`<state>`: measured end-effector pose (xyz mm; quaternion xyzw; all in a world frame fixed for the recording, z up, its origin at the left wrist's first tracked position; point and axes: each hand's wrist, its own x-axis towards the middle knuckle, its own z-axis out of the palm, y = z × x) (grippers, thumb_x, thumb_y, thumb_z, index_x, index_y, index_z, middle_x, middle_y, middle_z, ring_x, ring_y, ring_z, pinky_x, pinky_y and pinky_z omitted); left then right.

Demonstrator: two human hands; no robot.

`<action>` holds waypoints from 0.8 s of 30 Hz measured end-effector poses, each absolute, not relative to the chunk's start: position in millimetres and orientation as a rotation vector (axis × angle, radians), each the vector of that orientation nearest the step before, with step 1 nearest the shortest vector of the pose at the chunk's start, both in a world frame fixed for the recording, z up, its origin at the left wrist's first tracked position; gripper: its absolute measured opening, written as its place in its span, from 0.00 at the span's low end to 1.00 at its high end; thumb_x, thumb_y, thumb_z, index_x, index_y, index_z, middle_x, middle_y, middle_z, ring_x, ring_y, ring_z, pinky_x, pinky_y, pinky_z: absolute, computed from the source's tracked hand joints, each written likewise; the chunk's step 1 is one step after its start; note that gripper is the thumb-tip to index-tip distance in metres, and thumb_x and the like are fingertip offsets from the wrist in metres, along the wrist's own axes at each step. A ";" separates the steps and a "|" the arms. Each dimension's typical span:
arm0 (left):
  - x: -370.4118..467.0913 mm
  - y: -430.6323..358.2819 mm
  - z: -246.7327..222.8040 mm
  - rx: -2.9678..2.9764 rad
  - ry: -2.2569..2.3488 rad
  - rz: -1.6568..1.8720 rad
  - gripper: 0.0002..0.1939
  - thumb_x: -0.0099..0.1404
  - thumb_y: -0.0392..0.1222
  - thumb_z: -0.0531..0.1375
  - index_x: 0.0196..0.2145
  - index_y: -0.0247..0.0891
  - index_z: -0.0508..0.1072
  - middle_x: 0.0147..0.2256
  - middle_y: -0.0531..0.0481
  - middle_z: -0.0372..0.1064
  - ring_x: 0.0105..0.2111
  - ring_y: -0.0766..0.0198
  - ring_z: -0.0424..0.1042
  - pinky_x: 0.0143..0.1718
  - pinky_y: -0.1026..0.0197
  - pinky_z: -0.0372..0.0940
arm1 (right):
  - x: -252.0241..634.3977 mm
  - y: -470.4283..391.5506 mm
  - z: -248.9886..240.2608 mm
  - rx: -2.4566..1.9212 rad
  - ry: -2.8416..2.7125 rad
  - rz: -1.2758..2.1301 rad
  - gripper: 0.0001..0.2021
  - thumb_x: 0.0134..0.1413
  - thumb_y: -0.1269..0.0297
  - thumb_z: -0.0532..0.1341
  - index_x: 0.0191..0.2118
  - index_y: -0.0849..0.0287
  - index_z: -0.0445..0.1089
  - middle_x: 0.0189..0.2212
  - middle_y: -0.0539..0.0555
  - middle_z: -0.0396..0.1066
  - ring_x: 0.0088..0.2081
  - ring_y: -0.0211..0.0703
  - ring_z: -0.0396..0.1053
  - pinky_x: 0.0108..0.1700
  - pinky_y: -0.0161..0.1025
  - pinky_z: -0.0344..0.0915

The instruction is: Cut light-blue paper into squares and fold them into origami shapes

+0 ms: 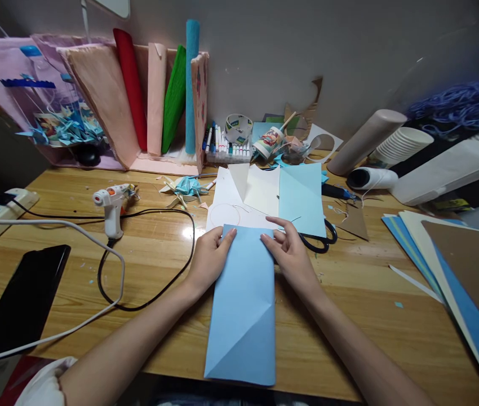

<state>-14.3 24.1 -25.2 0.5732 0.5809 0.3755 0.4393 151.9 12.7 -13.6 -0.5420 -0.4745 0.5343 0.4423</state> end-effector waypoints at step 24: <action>-9.2 19.6 -28.3 1.519 1.448 0.854 0.21 0.62 0.55 0.50 0.21 0.36 0.61 0.19 0.56 0.51 0.21 0.70 0.51 0.22 0.66 0.46 | 160.3 23.8 -22.9 -1.500 -1.415 1.171 0.13 0.50 0.53 0.58 0.27 0.59 0.63 0.21 0.47 0.57 0.22 0.34 0.51 0.22 0.32 0.48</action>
